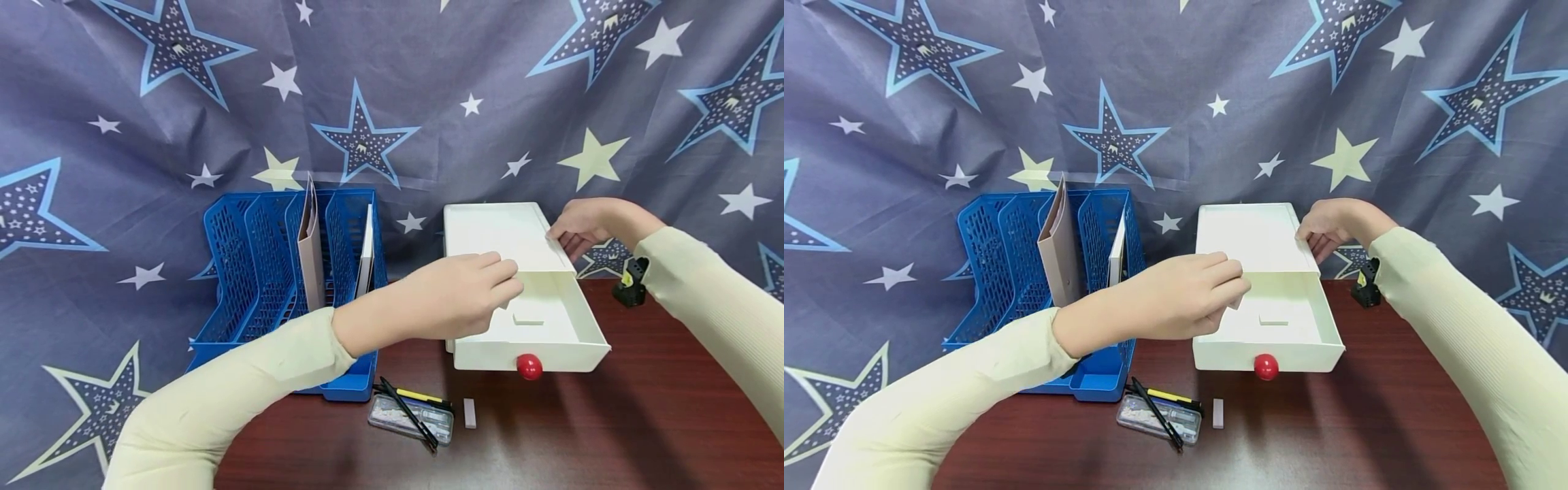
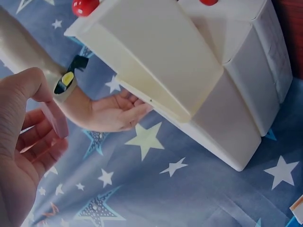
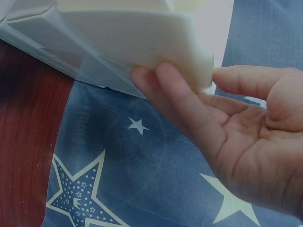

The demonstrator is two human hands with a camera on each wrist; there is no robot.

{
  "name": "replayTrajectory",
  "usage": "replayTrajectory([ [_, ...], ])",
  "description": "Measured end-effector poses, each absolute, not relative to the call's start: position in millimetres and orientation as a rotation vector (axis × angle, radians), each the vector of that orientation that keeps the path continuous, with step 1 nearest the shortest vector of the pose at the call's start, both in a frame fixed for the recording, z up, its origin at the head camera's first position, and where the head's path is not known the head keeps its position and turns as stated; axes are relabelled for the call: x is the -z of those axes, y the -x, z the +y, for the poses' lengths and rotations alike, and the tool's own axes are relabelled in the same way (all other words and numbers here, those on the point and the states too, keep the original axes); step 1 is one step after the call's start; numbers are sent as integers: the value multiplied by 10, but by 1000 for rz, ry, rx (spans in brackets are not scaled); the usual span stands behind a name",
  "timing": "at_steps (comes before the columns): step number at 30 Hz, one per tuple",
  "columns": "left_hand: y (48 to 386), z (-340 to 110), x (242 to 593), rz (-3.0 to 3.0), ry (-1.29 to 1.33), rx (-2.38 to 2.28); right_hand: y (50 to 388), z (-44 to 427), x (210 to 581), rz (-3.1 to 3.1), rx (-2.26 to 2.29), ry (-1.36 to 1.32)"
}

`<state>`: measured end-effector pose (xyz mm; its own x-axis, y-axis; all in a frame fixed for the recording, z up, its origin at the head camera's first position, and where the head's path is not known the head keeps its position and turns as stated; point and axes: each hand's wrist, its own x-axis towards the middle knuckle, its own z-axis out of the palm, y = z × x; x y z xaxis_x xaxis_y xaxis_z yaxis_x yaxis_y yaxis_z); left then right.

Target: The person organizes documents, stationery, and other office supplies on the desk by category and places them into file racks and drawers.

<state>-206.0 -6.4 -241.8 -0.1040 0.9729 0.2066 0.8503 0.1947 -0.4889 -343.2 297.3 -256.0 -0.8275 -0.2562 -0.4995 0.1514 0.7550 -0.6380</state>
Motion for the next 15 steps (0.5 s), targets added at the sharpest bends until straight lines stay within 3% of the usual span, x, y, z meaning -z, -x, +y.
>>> replayTrajectory([
  [15,2206,46,2293,-2155,1691,-226,3417,2967,2551,2372,935,78],
])
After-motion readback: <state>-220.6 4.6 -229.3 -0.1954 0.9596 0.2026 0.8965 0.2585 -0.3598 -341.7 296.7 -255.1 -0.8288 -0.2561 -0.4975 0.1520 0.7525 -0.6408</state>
